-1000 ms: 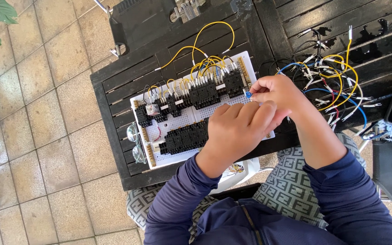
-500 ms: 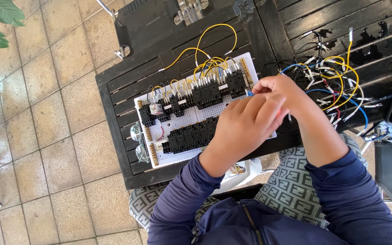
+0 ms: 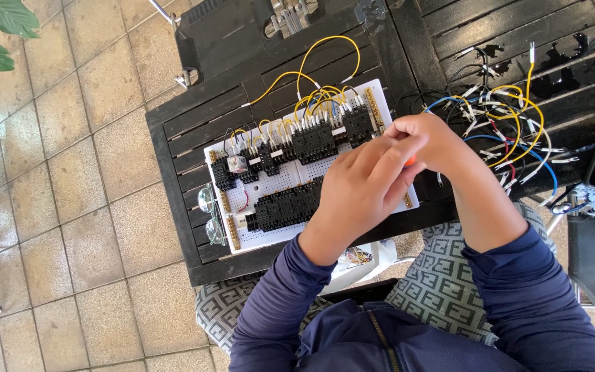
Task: Tightening screws on various electrical components and terminal blocks on a control panel using a manual screwdriver.
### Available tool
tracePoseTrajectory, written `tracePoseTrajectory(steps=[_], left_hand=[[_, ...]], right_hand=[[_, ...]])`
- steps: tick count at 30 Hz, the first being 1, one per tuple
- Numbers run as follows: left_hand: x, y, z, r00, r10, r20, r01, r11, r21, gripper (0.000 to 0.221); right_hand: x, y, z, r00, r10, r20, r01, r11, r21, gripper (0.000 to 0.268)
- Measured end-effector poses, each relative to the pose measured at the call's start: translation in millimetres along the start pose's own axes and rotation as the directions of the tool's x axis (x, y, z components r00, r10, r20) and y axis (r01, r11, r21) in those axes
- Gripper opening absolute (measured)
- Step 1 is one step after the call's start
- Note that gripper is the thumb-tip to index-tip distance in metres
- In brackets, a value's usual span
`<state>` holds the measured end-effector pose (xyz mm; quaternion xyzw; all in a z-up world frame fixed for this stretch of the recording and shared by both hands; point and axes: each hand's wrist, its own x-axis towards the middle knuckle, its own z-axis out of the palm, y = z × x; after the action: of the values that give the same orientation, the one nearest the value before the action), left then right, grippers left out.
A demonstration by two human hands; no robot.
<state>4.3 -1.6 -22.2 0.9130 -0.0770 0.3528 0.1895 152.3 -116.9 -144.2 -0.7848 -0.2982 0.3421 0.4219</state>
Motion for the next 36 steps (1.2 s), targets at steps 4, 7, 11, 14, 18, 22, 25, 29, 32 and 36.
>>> tracePoseTrajectory(steps=[4, 7, 11, 14, 18, 22, 25, 29, 32, 36], left_hand=[[2.1, 3.4, -8.2, 0.988, 0.022, -0.155, -0.002, 0.991, 0.133, 0.023], [6.3, 3.3, -15.8, 0.981, -0.029, -0.192, 0.045, 0.996, 0.082, 0.03], [24.9, 5.2, -29.3, 0.996, -0.083, 0.043, 0.085, 0.995, -0.052, 0.024], [23.7, 7.1, -28.5, 0.983, -0.063, 0.172, 0.089, 0.984, -0.152, 0.024], [26.7, 13.0, -28.3, 0.96, -0.141, 0.242, 0.168, 0.981, -0.096, 0.016], [25.4, 14.4, -25.8, 0.973, -0.21, 0.096, 0.208, 0.978, 0.027, 0.017], [32.3, 15.2, -33.5, 0.993, -0.086, -0.08, 0.094, 0.99, 0.104, 0.035], [4.5, -11.9, -22.2, 0.948, -0.148, -0.28, 0.167, 0.985, 0.045, 0.028], [-21.4, -22.2, -18.3, 0.897, -0.282, -0.34, 0.241, 0.957, -0.16, 0.027], [-47.0, -18.1, -17.6, 0.865, -0.368, -0.342, 0.275, 0.916, -0.291, 0.025]], right_hand=[[9.6, 9.9, 3.6, 1.0, 0.01, -0.015, -0.01, 1.0, 0.021, 0.009], [5.4, 1.3, 1.4, 1.0, 0.004, -0.011, -0.004, 0.999, 0.049, 0.01], [8.7, 20.5, 4.3, 1.0, 0.0, -0.026, 0.002, 0.996, 0.087, 0.014], [17.2, 51.0, 10.1, 0.999, -0.012, -0.051, 0.014, 0.999, 0.049, 0.012], [-5.9, -12.5, -1.2, 0.997, -0.047, -0.063, 0.047, 0.999, -0.002, 0.011], [9.4, 19.5, 2.7, 1.0, -0.013, -0.006, 0.013, 1.0, -0.01, 0.009], [3.9, -1.2, -0.8, 0.999, 0.033, -0.017, -0.032, 0.998, 0.047, 0.012], [-4.0, -13.3, -1.6, 0.998, 0.058, -0.016, -0.054, 0.982, 0.179, 0.009], [-4.7, -22.3, -3.5, 0.997, 0.069, -0.023, -0.063, 0.976, 0.207, 0.009], [-6.6, -26.9, -3.0, 0.999, 0.04, -0.033, -0.034, 0.988, 0.153, 0.012]])
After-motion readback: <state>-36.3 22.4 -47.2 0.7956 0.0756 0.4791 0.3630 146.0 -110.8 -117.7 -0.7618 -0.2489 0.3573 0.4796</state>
